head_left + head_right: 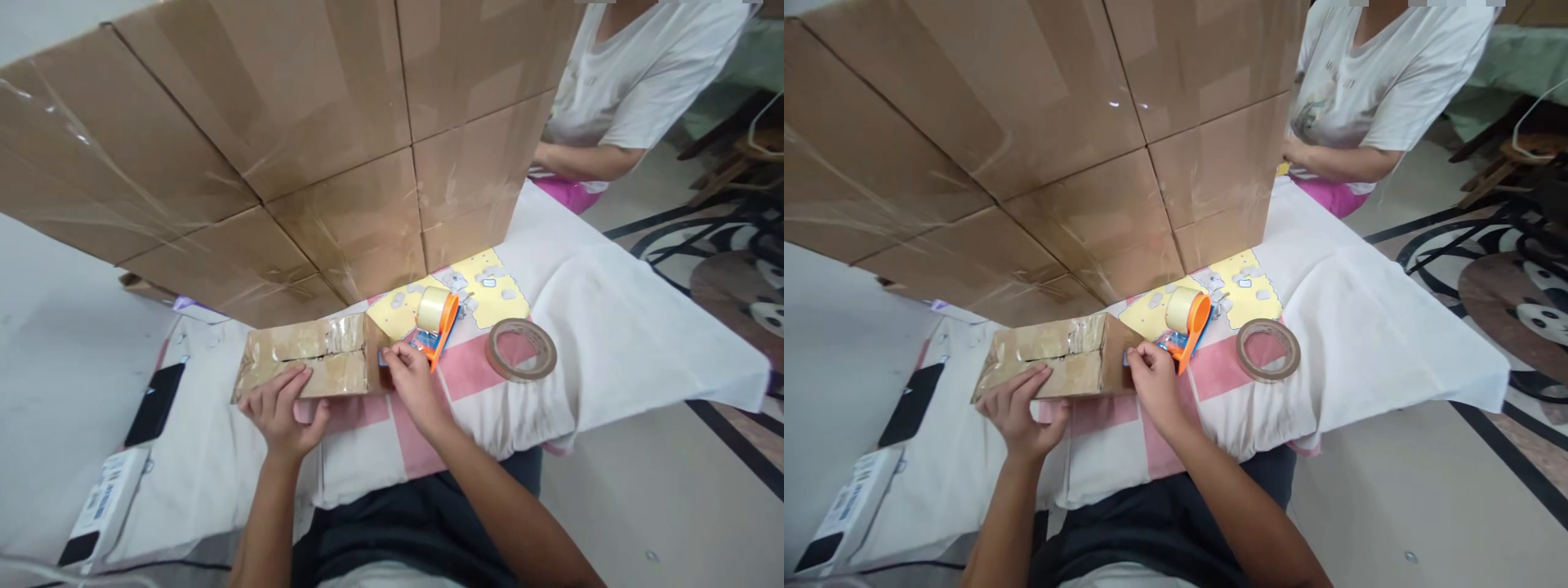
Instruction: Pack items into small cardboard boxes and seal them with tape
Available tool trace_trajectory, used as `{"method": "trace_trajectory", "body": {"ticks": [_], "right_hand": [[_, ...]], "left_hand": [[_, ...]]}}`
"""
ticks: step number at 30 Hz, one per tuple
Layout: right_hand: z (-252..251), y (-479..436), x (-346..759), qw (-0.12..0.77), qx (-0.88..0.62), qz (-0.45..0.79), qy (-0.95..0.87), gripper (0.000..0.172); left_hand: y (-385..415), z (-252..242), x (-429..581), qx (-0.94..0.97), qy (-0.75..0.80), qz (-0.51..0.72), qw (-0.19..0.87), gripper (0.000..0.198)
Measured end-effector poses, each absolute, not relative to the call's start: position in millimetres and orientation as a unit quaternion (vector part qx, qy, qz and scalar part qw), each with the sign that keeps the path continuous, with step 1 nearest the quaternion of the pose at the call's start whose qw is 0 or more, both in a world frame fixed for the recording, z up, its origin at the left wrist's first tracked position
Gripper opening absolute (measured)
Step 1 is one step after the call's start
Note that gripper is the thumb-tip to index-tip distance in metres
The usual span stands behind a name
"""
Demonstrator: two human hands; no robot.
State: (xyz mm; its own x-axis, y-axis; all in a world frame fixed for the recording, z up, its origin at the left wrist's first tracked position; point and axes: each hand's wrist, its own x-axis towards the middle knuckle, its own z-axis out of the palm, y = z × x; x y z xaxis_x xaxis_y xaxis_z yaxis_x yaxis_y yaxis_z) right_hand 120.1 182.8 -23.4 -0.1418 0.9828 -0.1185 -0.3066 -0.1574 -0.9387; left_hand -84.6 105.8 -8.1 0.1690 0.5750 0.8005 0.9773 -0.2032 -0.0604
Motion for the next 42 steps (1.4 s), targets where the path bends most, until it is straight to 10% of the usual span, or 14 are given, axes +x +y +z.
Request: {"method": "trace_trajectory", "body": {"ticks": [42], "right_hand": [[-37.8, 187.2, 113.6, 0.379, -0.375, 0.761, -0.369, 0.057]], "left_hand": [[105.9, -12.6, -100.8, -0.719, -0.532, -0.331, 0.301, 0.041]]}}
